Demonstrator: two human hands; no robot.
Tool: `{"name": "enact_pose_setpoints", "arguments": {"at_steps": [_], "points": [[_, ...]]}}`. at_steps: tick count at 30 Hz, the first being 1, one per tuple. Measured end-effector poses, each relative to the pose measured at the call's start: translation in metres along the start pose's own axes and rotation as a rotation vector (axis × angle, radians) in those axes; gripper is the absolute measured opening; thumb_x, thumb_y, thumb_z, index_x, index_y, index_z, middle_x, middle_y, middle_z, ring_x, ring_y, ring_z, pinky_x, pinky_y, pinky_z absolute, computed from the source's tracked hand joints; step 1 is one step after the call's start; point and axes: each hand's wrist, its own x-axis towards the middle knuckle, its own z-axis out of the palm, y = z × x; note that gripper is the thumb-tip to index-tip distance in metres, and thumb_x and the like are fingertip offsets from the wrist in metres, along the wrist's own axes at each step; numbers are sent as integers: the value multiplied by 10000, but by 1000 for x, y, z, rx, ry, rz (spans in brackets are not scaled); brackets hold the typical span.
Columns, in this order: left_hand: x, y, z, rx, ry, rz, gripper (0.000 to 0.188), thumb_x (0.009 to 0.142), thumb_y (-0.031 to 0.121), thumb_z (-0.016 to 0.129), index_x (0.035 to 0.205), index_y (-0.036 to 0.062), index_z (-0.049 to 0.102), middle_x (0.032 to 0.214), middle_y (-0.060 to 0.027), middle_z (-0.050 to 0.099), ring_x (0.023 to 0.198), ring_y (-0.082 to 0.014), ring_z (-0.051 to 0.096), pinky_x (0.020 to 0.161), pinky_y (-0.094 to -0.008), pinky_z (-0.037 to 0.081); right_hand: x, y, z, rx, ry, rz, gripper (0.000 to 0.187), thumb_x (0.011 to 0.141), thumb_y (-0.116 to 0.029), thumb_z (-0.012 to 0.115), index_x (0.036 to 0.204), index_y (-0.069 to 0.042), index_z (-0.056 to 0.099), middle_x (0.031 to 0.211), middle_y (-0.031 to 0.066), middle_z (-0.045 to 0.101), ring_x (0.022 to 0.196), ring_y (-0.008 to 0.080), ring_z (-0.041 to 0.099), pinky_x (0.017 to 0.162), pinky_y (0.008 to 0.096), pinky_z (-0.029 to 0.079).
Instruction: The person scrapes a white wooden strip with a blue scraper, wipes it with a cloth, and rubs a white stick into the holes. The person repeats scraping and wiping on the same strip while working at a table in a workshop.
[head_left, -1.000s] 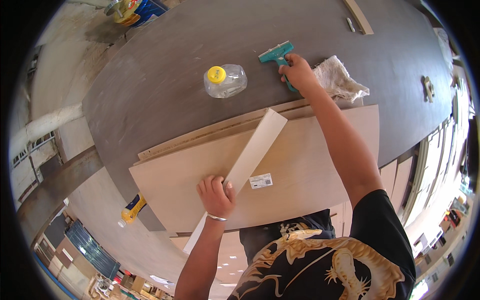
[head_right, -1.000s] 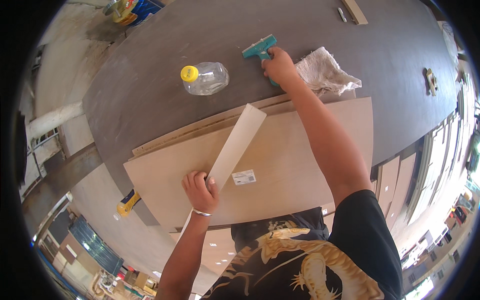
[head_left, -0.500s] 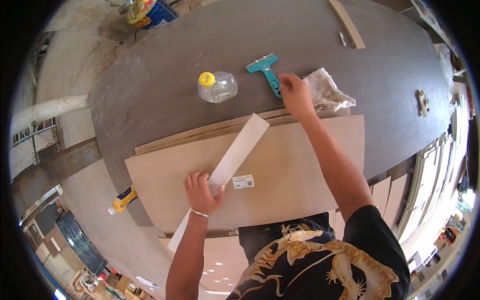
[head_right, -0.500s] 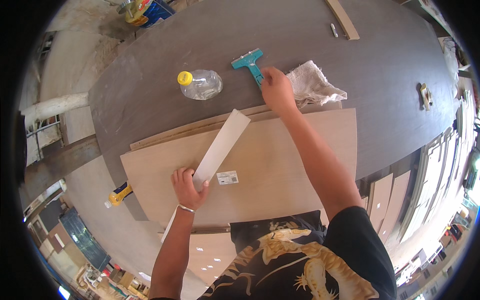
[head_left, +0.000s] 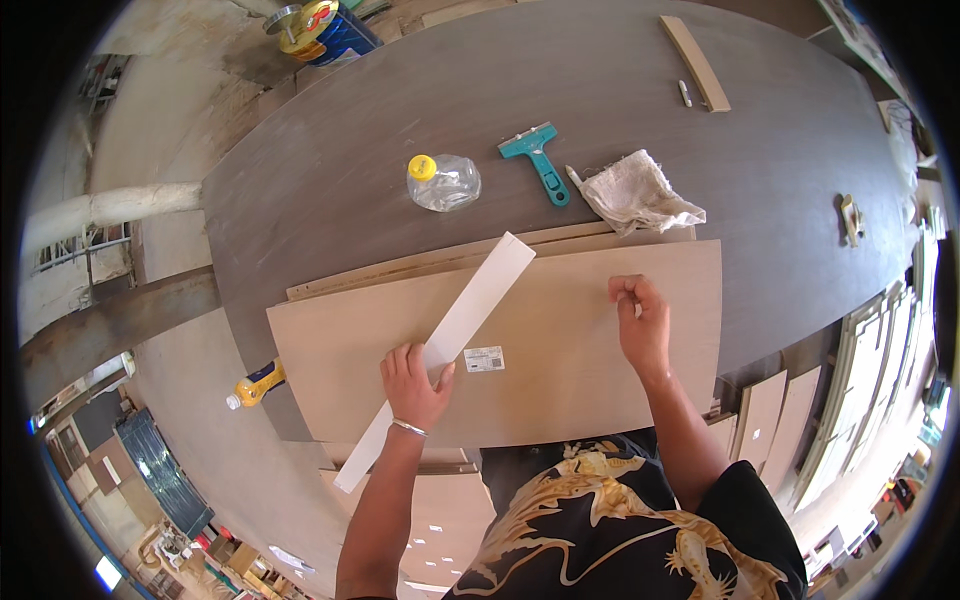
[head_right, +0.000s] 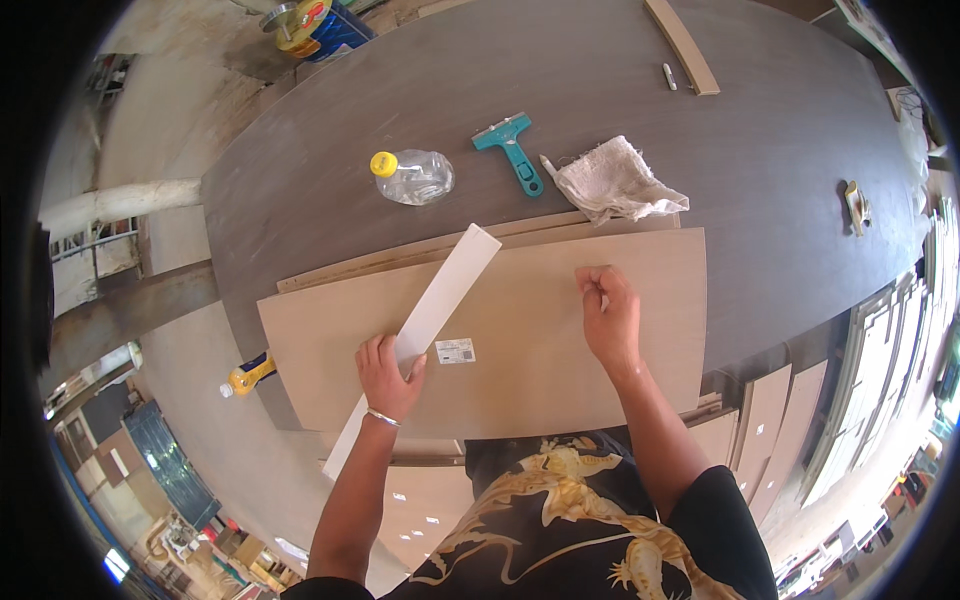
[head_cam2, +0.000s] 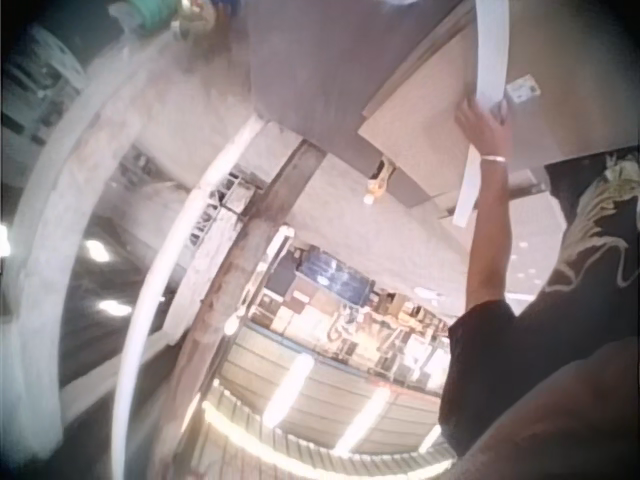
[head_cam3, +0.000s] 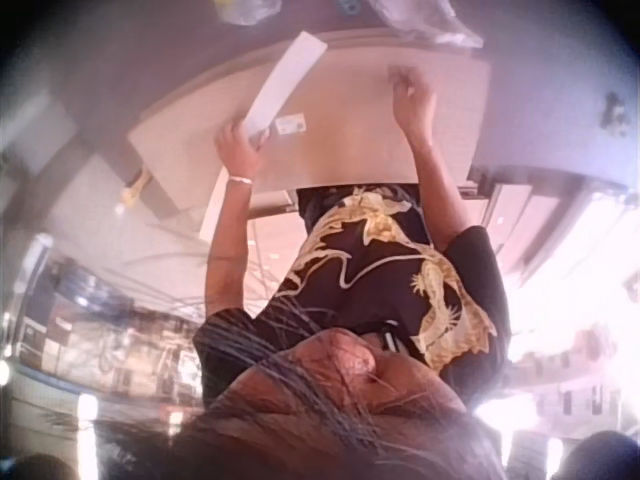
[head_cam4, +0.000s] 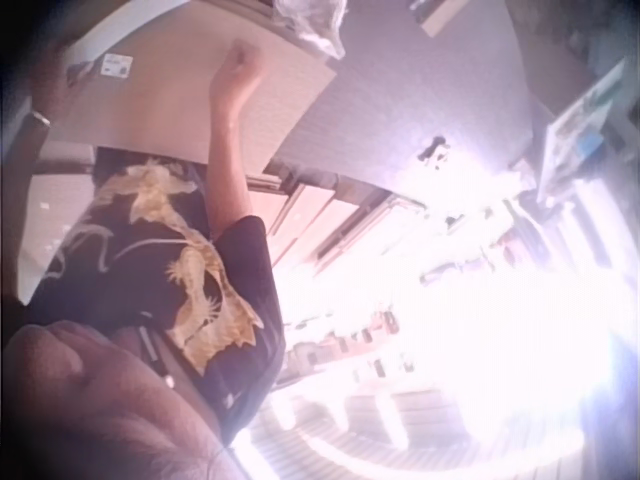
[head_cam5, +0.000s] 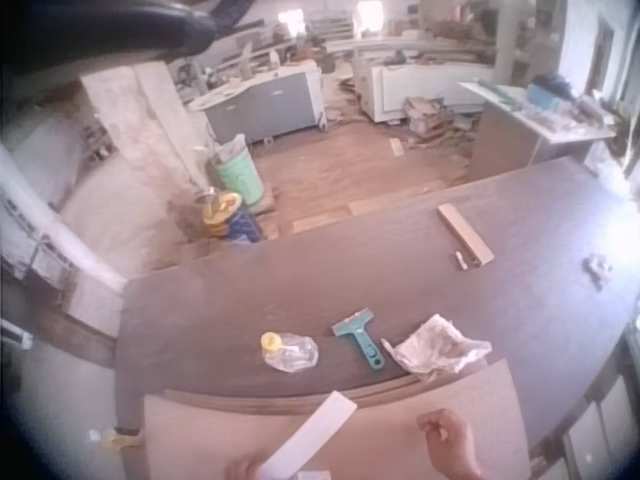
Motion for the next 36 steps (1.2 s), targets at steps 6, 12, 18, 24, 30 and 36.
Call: {"name": "enact_pose_setpoints", "arguments": {"at_steps": [6,12,18,24,30,36], "points": [[-11,12,5,-30,71,-72,518,837,251,835,1207,16,559,1156,-178,603,1065,-404,571,915,-532,439,-35,9,13,0,-140,28,131,953,70,607,1010,-2,700,884,102,683,748,200,620,691,322,496],[-29,53,25,-54,160,43,462,854,171,816,1238,63,584,1153,-157,614,1066,-376,589,911,-534,453,-54,8,23,28,-179,25,121,961,55,610,1006,-7,704,891,114,690,698,212,622,645,324,489],[-46,79,37,22,168,1,614,902,99,723,1494,193,593,1465,-203,544,1244,-410,540,1065,-567,424,-66,13,11,26,-164,74,146,958,68,592,994,-13,708,876,92,690,684,188,608,635,321,484],[-50,62,38,-44,56,64,744,862,-1,663,1547,279,576,1510,-223,512,1313,-436,497,1101,-562,391,-41,22,-4,-95,-76,9,180,957,69,586,1010,-29,727,873,105,713,704,205,649,657,323,508],[-39,55,32,-38,37,80,839,805,-15,664,1550,357,566,1503,-211,526,1265,-418,530,1070,-561,421,60,13,-34,-355,146,-96,142,955,-39,659,1068,-43,745,1044,120,747,846,282,707,771,382,549],[-22,47,29,-36,40,76,833,786,11,710,1530,364,588,1518,-195,514,1283,-422,521,1078,-565,416,152,0,-1,-1119,-180,-83,257,871,-206,760,1086,-69,795,1217,109,754,1037,338,707,1108,475,398]]}}
